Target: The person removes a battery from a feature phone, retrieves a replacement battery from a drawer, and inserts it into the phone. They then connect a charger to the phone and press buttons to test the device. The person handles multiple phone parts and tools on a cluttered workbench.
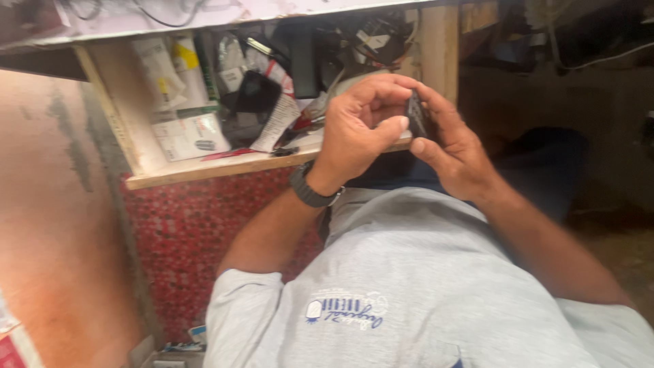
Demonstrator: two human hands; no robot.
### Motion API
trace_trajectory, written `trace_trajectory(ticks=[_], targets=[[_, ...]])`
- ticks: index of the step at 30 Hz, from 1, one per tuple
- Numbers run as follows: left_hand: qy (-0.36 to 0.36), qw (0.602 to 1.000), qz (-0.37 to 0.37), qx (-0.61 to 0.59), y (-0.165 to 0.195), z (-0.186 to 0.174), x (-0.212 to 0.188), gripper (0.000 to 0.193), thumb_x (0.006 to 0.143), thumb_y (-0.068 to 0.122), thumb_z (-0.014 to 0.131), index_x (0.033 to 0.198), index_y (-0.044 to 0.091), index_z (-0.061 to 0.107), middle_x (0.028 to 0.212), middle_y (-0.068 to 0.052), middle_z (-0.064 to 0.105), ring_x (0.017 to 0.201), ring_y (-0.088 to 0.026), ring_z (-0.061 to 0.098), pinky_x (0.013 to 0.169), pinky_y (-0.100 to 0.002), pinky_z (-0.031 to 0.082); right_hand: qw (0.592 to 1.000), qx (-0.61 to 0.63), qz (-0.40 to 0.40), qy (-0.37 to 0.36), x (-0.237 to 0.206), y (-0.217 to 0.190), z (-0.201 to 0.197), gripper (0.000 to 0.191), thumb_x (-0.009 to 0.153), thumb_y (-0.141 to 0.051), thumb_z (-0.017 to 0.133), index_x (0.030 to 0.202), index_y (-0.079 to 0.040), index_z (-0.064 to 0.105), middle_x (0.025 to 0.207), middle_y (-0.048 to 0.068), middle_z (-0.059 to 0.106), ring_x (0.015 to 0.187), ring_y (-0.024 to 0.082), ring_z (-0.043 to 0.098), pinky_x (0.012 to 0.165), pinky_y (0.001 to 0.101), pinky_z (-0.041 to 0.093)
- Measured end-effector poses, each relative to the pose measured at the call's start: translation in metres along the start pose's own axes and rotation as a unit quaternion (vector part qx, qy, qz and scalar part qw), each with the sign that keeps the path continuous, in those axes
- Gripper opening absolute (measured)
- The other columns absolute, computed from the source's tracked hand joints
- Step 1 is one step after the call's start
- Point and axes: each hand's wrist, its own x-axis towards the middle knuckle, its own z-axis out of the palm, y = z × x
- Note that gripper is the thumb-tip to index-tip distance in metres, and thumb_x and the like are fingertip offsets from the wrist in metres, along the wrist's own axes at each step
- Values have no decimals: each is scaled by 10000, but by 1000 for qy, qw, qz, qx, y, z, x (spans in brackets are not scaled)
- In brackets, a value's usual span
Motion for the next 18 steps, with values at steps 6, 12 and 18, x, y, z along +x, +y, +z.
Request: trace_trajectory(ticks=[6,12,18], targets=[[-8,999,-18,-34,-10,-1,0,290,934,-163,636,1207,-69,653,1346,-165,615,1181,-183,659,1095,-345,565,1000,-20,-8,12,-10,10,-5,699,1095,-242,613,1658,-48,246,1615,117,434,1498,200,441,1280,371,378],[-9,999,-40,-34,-11,-3,2,282,939,-168,636,1201,-66,663,1325,-174,621,1168,-183,660,1100,-338,554,999,-45,10,23,-12,16,-8,712,1084,-235,611,1659,-52,231,1603,121,442,1493,191,436,1278,359,366],[-6,999,-38,-39,-11,-4,5,286,932,-170,643,1191,-52,665,1368,-159,621,1180,-179,654,1146,-362,559,1000,-18,4,22,-9,17,-8,707,1087,-219,614,1660,-55,234,1614,123,431,1500,191,425,1286,363,361]])
